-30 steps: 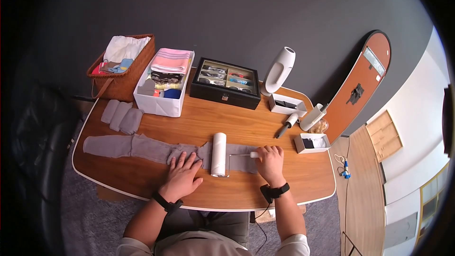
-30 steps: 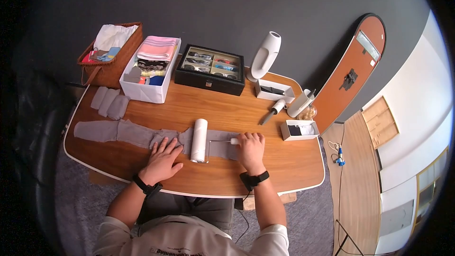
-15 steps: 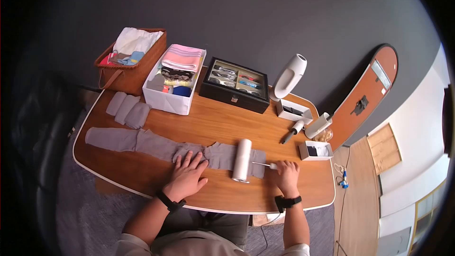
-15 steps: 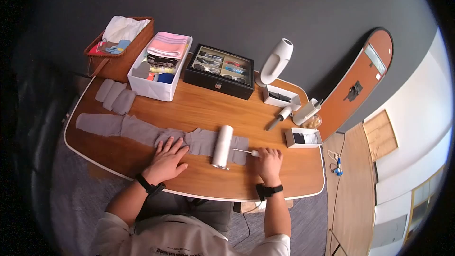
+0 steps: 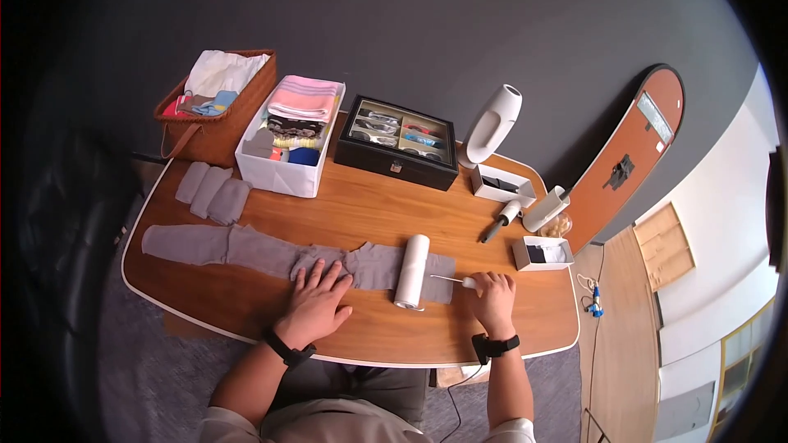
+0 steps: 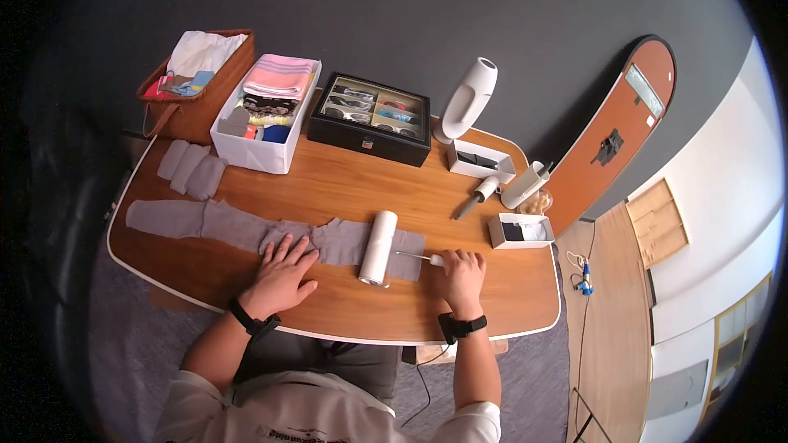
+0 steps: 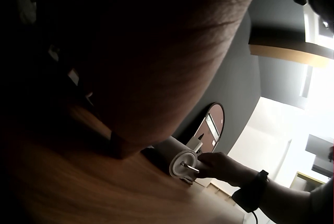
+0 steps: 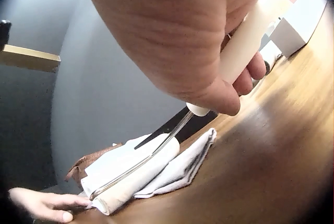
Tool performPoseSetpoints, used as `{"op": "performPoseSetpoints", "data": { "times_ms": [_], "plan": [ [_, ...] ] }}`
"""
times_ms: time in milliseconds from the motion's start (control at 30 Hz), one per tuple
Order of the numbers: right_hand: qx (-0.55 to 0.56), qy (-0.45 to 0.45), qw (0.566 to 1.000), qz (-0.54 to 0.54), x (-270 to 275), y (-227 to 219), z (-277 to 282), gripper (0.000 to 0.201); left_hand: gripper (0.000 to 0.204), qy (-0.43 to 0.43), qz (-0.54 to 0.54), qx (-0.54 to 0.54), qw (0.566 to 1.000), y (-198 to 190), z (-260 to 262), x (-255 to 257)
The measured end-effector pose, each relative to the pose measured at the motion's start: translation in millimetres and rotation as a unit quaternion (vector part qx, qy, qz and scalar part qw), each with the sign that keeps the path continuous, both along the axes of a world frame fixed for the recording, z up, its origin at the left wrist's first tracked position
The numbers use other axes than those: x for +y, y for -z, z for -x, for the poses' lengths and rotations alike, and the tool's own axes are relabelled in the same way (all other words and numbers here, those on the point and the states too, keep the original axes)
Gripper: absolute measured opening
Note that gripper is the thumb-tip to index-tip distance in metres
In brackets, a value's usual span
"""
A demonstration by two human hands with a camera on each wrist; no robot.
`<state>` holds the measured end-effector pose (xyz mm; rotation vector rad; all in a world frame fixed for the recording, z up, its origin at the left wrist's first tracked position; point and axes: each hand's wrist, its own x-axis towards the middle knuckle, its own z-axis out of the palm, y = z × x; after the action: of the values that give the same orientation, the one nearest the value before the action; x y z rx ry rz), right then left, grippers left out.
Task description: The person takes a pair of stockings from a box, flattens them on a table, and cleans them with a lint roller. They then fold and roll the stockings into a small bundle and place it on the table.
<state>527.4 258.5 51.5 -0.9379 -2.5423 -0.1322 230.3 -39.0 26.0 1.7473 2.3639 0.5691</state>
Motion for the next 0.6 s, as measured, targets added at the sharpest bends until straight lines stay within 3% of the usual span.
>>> {"op": "performPoseSetpoints", "data": {
  "times_ms": [133, 433, 600],
  "plan": [
    [-0.012, 0.019, 1.000, 0.016, -2.9, 0.8, 1.8, 0.018, 0.067, 0.002, 0.007, -0.003, 1.000, -1.8, 0.5, 0.1],
    [-0.041, 0.117, 0.992, 0.009, 13.1, 1.2, -80.7, 0.021, 0.068, -0.002, 0.007, -0.009, 1.000, -1.2, -0.6, 0.7],
    [-0.024, 0.118, 0.993, -0.016, 20.3, -12.4, -102.9, 0.021, 0.069, 0.000, 0.022, -0.017, 1.000, -6.9, -1.3, 2.4]
  ]
}}
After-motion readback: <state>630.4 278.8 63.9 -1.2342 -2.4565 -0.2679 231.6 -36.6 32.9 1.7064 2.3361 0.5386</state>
